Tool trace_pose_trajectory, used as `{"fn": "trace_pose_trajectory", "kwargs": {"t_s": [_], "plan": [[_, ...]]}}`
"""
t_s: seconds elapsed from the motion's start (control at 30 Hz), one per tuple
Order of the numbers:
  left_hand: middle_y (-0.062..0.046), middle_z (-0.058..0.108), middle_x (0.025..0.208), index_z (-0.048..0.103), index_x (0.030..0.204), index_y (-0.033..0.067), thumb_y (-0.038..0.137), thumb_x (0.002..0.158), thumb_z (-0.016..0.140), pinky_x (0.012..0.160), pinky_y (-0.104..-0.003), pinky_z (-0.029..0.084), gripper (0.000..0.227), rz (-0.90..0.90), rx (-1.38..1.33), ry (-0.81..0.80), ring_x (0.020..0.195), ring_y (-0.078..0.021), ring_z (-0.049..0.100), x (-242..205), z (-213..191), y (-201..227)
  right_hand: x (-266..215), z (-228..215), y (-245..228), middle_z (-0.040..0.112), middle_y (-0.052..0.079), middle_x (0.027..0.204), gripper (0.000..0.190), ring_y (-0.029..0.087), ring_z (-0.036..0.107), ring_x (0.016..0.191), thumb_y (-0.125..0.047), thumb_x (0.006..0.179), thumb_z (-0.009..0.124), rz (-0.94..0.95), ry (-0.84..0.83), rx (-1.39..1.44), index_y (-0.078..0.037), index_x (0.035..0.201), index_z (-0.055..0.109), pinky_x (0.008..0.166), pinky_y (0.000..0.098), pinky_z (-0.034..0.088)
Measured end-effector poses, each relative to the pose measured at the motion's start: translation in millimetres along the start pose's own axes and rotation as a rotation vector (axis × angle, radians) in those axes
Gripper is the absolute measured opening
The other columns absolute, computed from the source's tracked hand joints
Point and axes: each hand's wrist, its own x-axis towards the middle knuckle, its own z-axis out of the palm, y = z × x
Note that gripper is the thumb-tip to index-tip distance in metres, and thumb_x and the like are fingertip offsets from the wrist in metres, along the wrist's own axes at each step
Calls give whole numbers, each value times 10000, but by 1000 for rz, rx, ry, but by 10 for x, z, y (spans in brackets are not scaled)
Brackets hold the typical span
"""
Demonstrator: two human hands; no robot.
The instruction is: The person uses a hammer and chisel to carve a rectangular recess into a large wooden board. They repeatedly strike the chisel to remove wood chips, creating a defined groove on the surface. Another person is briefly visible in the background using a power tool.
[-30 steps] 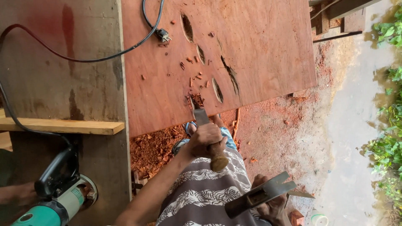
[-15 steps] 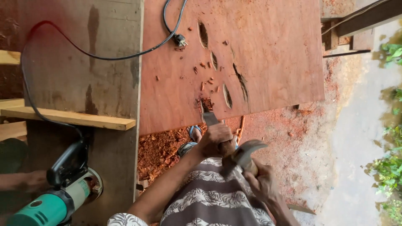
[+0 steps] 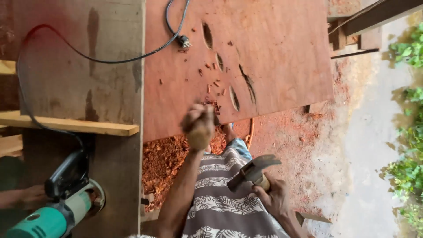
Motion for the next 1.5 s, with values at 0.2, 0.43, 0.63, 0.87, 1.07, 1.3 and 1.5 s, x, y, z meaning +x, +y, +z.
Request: {"fn": "trace_pose_trajectory", "kwargs": {"t_s": [0.2,0.43,0.63,0.87,1.07,1.3,1.5], "plan": [[5,368,567,435,654,57,-100,837,594,376,-248,461,289,149,-1822,379,446,-118,374,301,-510,-296,-175,63,219,324,-36,492,402,84,292,436,-449,790,596,149,100,-76,-105,610,492,396,293,239],[-85,424,598,421,657,30,-34,856,577,514,-384,396,261,253,-1758,80,508,-242,416,-24,-578,0,-234,-62,204,361,-38,427,464,89,306,333,-503,807,563,39,97,-83,-86,607,534,319,269,266],[-87,452,609,457,682,32,-6,870,575,516,-393,427,225,270,-1750,47,512,-238,425,-81,-501,59,-272,-35,290,416,-40,407,522,80,352,309,-556,814,538,58,109,-35,-94,571,519,290,257,305],[-89,441,613,476,685,20,13,876,548,519,-405,401,205,315,-1773,24,522,-260,423,-46,-467,18,-216,-72,211,381,-51,424,503,71,320,337,-560,808,543,51,101,-106,-97,613,569,336,265,264],[-80,466,612,471,671,29,-52,822,610,516,-370,414,220,283,-1833,39,503,-230,431,-2,-455,-65,-214,-80,219,417,-51,422,524,69,340,328,-572,803,551,42,95,-85,-81,629,609,315,260,276],[-69,574,644,554,769,56,65,839,628,578,-381,503,102,236,-1708,15,552,-218,558,-39,-448,90,-125,-154,61,336,-55,432,535,81,275,346,-578,826,519,-75,86,-77,-111,568,483,334,270,234],[-66,495,589,478,691,64,-6,839,563,513,-382,460,184,169,-1733,54,493,-219,474,12,-438,62,-116,-260,-42,458,-60,406,534,45,395,332,-567,833,534,-188,160,0,-126,540,468,326,224,291]]}}
